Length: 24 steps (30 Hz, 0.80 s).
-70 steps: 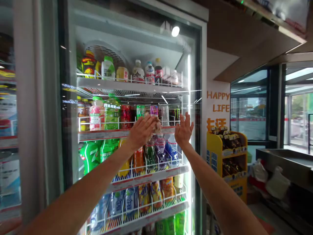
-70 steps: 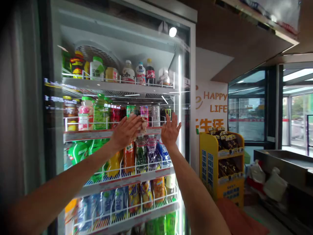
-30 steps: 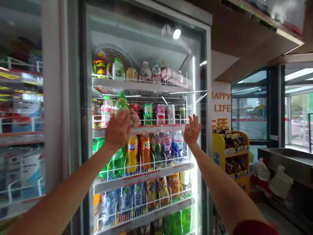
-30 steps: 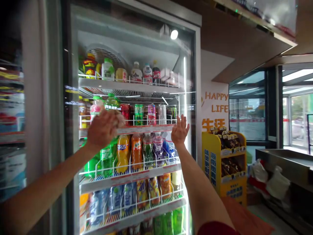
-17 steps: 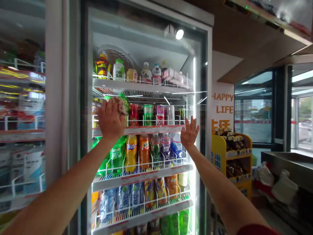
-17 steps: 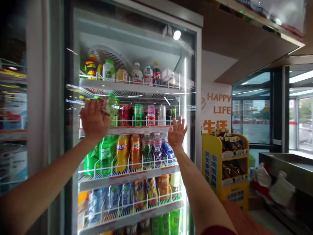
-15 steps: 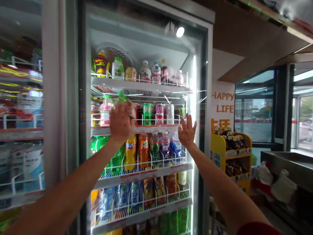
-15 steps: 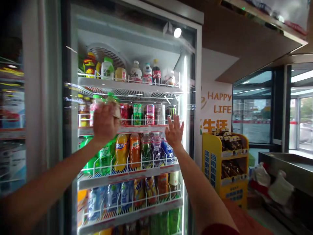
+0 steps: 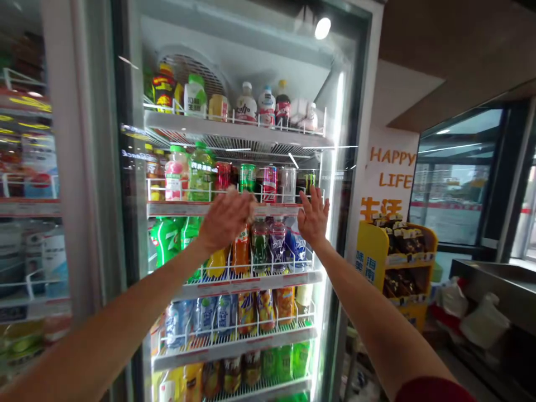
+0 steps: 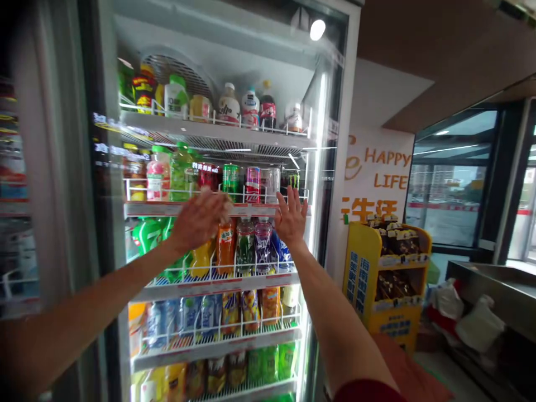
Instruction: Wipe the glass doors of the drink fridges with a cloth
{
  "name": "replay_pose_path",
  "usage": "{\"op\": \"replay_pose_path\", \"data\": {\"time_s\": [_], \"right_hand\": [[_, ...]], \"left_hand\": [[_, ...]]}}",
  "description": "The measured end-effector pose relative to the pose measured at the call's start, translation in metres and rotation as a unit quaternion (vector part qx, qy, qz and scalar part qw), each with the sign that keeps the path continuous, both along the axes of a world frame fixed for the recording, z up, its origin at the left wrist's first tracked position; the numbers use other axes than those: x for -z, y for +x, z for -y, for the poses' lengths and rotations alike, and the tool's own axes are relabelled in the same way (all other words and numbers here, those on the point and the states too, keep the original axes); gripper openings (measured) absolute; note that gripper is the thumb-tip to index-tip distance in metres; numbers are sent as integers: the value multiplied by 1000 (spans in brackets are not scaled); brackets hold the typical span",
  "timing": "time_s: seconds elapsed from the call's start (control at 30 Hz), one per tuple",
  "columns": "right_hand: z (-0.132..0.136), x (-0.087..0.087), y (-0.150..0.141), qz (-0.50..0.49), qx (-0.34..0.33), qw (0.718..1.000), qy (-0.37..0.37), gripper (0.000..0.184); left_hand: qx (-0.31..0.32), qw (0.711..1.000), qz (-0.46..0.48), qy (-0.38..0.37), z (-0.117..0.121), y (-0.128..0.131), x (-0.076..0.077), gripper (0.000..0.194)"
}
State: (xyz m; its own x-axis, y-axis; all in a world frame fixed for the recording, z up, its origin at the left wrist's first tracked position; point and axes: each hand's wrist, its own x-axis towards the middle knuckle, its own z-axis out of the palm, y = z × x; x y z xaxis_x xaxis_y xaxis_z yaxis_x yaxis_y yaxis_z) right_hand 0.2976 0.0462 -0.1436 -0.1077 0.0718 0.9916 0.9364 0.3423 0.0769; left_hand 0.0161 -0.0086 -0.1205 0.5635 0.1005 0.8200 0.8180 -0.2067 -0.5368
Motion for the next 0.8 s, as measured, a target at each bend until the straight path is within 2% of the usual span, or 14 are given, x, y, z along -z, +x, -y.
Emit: {"op": "replay_pose_path", "data": {"time_s": [0.07, 0.1, 0.17, 0.23, 0.3, 0.33, 0.4, 0.47, 0.5, 0.57, 0.63, 0.7, 0.73, 0.8], "right_hand": [[-2, 0, 1, -2, -2, 1000, 7, 48], [-3, 0, 1, -2, -4, 1000, 11, 48], [-5, 1, 1, -5, -7, 1000, 19, 48], [-6, 1, 0, -6, -7, 1000, 22, 49], [-6, 1, 0, -7, -10, 1000, 23, 49], [-6, 1, 0, -8, -12, 1000, 23, 49], [-5, 1, 0, -8, -15, 1000, 23, 48], [-4, 0, 0, -8, -15, 1000, 22, 47], [-4, 0, 0, -8, -13, 1000, 22, 47], [-4, 0, -2, -10, -10, 1000, 21, 45], [-3, 2, -5, -24, -4, 1000, 17, 45], [-2, 4, -8, -40, 1, 999, 12, 45], [-2, 5, -9, -46, 3, 999, 9, 46], [-1, 6, -10, -52, 3, 999, 7, 46]], "left_hand": [[-4, 994, -99, -43, 2, 3, 7, 47], [-11, 995, -88, -39, 3, -4, 5, 47], [-27, 997, 67, 32, 6, -28, -3, 50], [-39, 959, 256, 116, 7, -47, -8, 56], [-44, 940, 310, 136, 7, -47, -1, 58], [-44, 954, 271, 118, 6, -39, 7, 57], [-35, 993, 104, 48, 5, -21, 25, 53], [-21, 999, -44, -9, 5, -13, 32, 50], [-18, 997, -73, -16, 6, -18, 30, 50], [-22, 999, 14, 36, 8, -38, 15, 51], [-23, 972, 201, 119, 8, -56, -1, 54], [-9, 950, 280, 135, 6, -55, -7, 54], [0, 960, 254, 118, 5, -46, -4, 52], [14, 994, 96, 52, 3, -22, 8, 48]]}}
